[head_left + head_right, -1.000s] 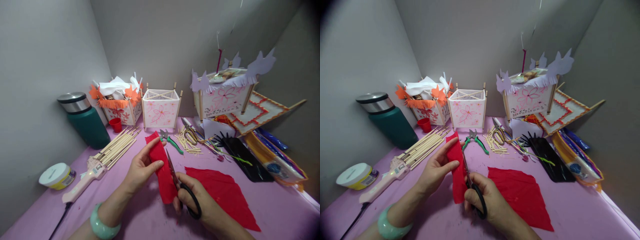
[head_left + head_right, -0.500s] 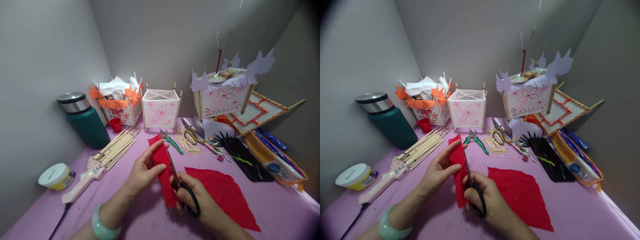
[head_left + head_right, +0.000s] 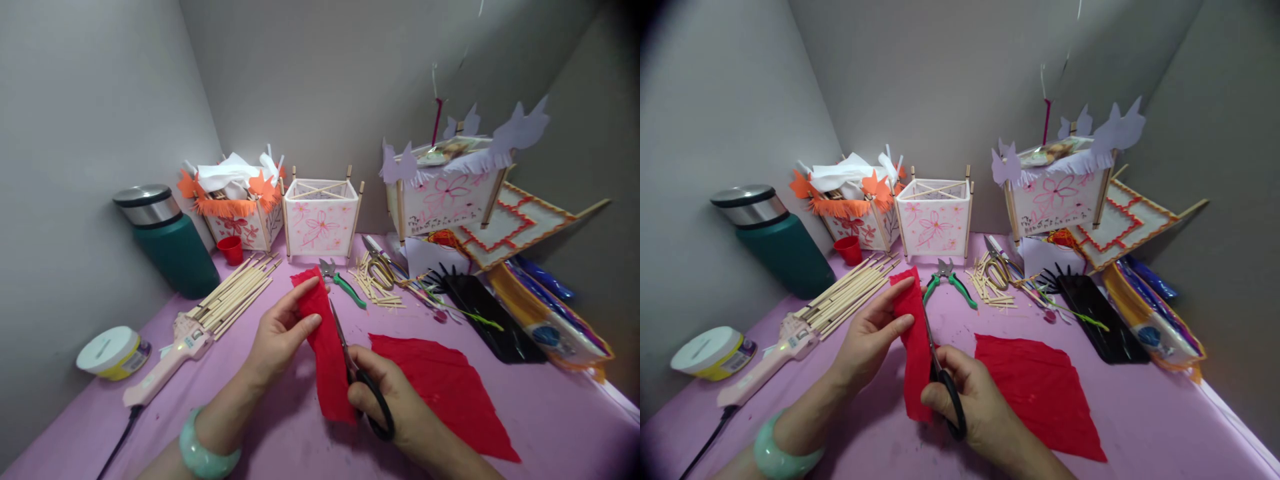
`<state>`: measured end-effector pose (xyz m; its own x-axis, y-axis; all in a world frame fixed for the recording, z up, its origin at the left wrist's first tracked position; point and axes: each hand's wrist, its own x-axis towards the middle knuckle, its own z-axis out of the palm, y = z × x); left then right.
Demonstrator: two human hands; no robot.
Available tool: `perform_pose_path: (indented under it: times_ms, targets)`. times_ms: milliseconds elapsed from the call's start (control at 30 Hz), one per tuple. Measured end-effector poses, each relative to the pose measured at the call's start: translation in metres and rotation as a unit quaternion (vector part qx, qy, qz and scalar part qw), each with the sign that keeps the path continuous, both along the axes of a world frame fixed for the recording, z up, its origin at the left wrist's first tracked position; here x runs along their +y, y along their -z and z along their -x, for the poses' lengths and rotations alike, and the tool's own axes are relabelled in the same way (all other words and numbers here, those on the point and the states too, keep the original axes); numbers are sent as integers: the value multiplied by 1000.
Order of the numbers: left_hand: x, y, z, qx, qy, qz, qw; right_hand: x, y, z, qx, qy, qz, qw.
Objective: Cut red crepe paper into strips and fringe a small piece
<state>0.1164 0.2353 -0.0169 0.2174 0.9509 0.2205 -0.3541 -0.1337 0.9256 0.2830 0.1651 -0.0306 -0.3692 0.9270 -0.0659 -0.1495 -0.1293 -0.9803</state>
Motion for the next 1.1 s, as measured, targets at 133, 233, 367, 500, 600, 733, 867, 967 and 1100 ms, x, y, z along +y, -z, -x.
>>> perform_pose_path:
  times_ms: [133, 233, 367, 500, 600, 733, 867, 967, 1100]
  targets:
    - [-2, 0, -2, -19, 21, 2, 1000, 0, -4, -1, 17, -2, -15, 1000]
    - [-3, 2, -3, -22, 36, -3, 999, 0, -3, -3, 17, -5, -26, 1000]
    - [-6, 4, -5, -16, 42, -8, 999, 0, 0, -4, 17, -9, -44, 999]
    - [-6, 5, -6, -8, 36, -11, 999, -2, 1, -4, 22, -9, -51, 998]
    - [-5, 6, -5, -11, 38, -7, 999, -2, 3, -3, 27, -4, -32, 999]
    - [-5, 6, -5, -11, 37, -8, 999, -1, 6, -1, 42, 5, -9, 999]
    - [-5, 5, -5, -1, 29, -2, 1000, 0, 7, 0, 39, 11, -4, 999]
    - [-4, 6, -4, 1, 14, -1, 1000, -1, 8, 0, 35, 9, -6, 999]
    - [-3, 6, -4, 7, 1, -2, 1000, -1, 5, 0, 28, 2, -21, 999]
